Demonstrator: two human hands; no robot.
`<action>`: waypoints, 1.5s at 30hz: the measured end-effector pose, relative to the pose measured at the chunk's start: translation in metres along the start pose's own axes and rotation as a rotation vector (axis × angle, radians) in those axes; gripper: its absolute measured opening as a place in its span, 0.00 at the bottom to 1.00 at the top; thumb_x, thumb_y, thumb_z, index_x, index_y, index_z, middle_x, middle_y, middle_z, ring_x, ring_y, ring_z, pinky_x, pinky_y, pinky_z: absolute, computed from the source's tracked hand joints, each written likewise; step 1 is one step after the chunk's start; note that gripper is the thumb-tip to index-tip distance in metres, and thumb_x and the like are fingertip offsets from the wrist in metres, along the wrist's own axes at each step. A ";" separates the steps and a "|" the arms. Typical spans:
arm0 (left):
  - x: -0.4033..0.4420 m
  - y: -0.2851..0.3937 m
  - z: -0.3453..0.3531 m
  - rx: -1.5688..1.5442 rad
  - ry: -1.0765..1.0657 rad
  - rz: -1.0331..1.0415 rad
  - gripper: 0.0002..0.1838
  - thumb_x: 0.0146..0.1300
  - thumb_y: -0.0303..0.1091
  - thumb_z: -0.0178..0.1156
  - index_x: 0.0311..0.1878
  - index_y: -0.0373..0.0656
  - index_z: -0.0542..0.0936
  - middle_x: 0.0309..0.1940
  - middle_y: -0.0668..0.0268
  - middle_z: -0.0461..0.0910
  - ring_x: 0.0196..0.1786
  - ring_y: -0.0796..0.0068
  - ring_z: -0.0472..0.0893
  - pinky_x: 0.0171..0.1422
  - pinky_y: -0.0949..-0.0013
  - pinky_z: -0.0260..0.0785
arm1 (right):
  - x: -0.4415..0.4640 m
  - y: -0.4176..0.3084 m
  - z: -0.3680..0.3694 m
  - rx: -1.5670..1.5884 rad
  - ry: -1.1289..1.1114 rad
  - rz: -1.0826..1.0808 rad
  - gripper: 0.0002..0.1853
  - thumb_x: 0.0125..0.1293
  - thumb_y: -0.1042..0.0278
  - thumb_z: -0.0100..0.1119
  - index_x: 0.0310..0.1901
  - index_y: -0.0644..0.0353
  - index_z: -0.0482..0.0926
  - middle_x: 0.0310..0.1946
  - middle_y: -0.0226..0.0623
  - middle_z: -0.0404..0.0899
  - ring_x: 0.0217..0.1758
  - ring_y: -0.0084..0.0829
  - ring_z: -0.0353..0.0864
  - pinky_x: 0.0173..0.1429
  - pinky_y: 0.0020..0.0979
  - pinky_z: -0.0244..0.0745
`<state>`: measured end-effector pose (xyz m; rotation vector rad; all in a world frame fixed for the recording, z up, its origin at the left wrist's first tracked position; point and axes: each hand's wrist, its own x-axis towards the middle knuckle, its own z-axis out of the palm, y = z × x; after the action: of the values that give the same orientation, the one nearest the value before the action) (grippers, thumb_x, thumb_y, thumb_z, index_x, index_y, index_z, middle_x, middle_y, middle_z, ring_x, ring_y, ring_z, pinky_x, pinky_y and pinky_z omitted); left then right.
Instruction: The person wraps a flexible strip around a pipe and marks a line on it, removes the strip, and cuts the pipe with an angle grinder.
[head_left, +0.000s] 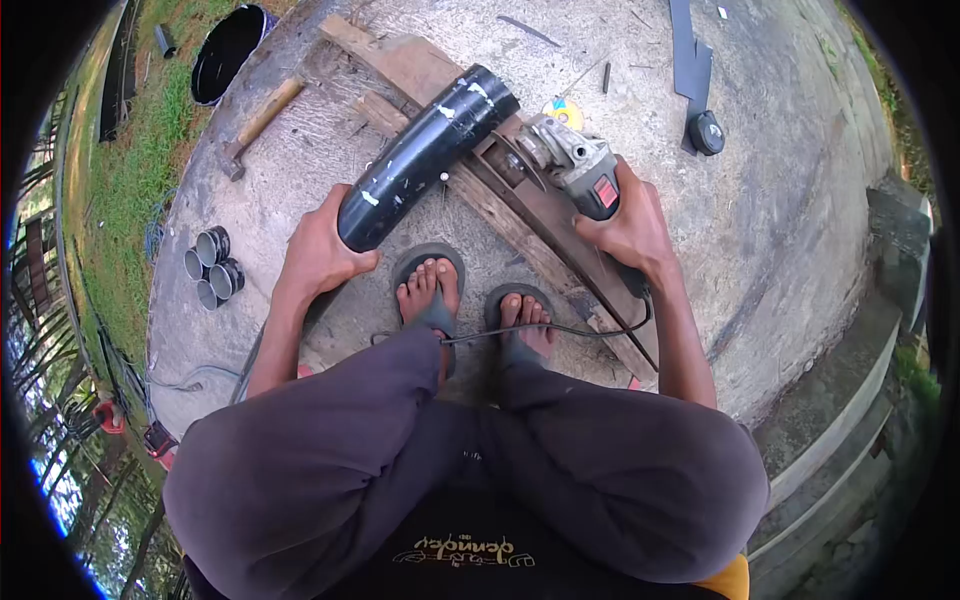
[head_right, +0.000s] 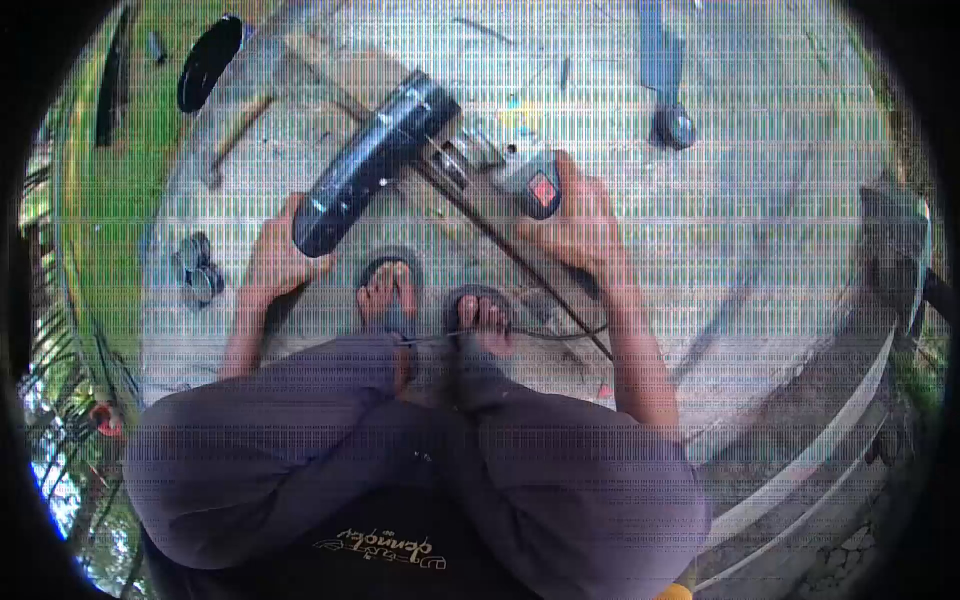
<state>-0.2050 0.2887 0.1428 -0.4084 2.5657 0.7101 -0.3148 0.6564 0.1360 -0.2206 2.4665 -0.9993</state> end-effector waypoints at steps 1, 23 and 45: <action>-0.003 0.001 0.001 0.003 0.006 0.006 0.43 0.39 0.40 0.75 0.64 0.44 0.74 0.43 0.44 0.87 0.48 0.43 0.88 0.54 0.51 0.78 | 0.000 0.004 0.002 -0.017 -0.001 -0.001 0.36 0.45 0.61 0.73 0.57 0.71 0.77 0.42 0.59 0.87 0.45 0.51 0.89 0.55 0.44 0.80; 0.003 -0.030 0.006 -0.141 -0.052 0.039 0.43 0.37 0.42 0.79 0.63 0.45 0.78 0.44 0.49 0.87 0.48 0.51 0.88 0.55 0.56 0.77 | 0.004 0.000 0.007 -0.056 0.034 -0.022 0.36 0.47 0.63 0.75 0.60 0.69 0.77 0.45 0.55 0.89 0.48 0.46 0.90 0.57 0.41 0.80; -0.015 0.005 0.006 0.035 0.116 -0.077 0.44 0.40 0.40 0.77 0.66 0.46 0.74 0.46 0.45 0.87 0.50 0.43 0.88 0.57 0.49 0.79 | 0.005 -0.001 0.005 -0.037 0.018 0.027 0.36 0.45 0.62 0.75 0.59 0.69 0.78 0.42 0.54 0.88 0.45 0.47 0.90 0.55 0.42 0.80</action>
<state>-0.1925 0.2982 0.1478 -0.5492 2.6505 0.6303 -0.3165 0.6513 0.1318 -0.1910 2.4993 -0.9494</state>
